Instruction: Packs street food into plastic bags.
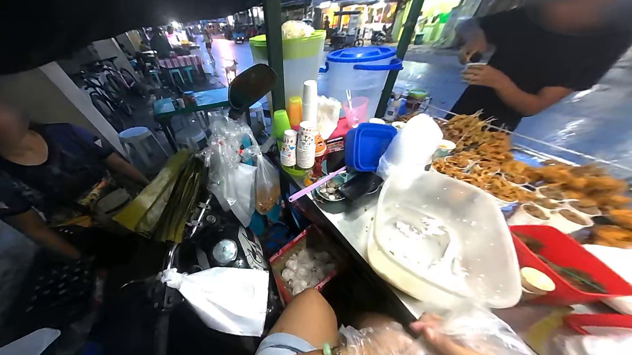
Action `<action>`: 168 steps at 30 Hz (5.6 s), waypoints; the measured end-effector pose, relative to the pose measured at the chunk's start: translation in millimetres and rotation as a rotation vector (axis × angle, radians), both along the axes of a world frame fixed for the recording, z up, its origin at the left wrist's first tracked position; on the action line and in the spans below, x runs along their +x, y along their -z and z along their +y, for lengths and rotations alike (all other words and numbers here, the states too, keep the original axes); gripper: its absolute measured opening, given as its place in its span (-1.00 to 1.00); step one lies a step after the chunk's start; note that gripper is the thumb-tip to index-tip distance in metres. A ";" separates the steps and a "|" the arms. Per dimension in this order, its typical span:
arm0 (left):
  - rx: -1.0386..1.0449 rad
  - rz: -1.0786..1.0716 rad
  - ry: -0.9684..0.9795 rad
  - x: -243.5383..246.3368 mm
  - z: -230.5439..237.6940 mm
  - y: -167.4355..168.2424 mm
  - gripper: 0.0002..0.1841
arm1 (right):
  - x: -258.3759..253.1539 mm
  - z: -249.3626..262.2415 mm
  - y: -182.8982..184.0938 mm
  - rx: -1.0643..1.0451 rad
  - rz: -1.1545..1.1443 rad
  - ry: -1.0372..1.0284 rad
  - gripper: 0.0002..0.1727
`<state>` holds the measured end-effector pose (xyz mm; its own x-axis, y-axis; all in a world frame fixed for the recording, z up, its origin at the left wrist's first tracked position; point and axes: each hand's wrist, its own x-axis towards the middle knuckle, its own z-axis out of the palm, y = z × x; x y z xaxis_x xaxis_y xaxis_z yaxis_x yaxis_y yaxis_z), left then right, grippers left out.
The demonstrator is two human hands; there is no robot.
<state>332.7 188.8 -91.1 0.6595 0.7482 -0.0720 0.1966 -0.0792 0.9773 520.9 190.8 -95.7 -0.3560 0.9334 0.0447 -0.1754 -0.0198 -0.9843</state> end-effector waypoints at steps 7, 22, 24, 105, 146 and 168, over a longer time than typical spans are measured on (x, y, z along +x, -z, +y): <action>0.620 0.035 -0.598 -25.8 12.7 -39.3 -0.85 | -7.3 2.4 -14.8 0.228 0.044 0.001 -0.88; -0.183 -0.048 -0.412 -23.9 23.2 -24.7 -0.77 | -26.8 4.3 -2.2 0.677 -0.436 0.284 -0.89; -0.342 -0.120 -0.547 -13.6 20.0 -9.8 -0.53 | -38.6 -3.2 7.0 0.826 -0.622 0.300 -0.86; 0.109 -0.298 -0.674 12.0 22.0 -43.8 -0.85 | -2.1 37.3 -39.9 0.380 -0.567 0.156 -0.55; 0.679 0.371 -0.799 4.9 164.9 -53.5 -0.75 | 3.5 168.9 -95.9 0.444 -0.936 0.077 -0.61; 0.575 0.130 -0.504 1.5 155.5 -32.3 -0.89 | 43.3 251.0 9.0 -0.128 -2.078 -0.379 -0.74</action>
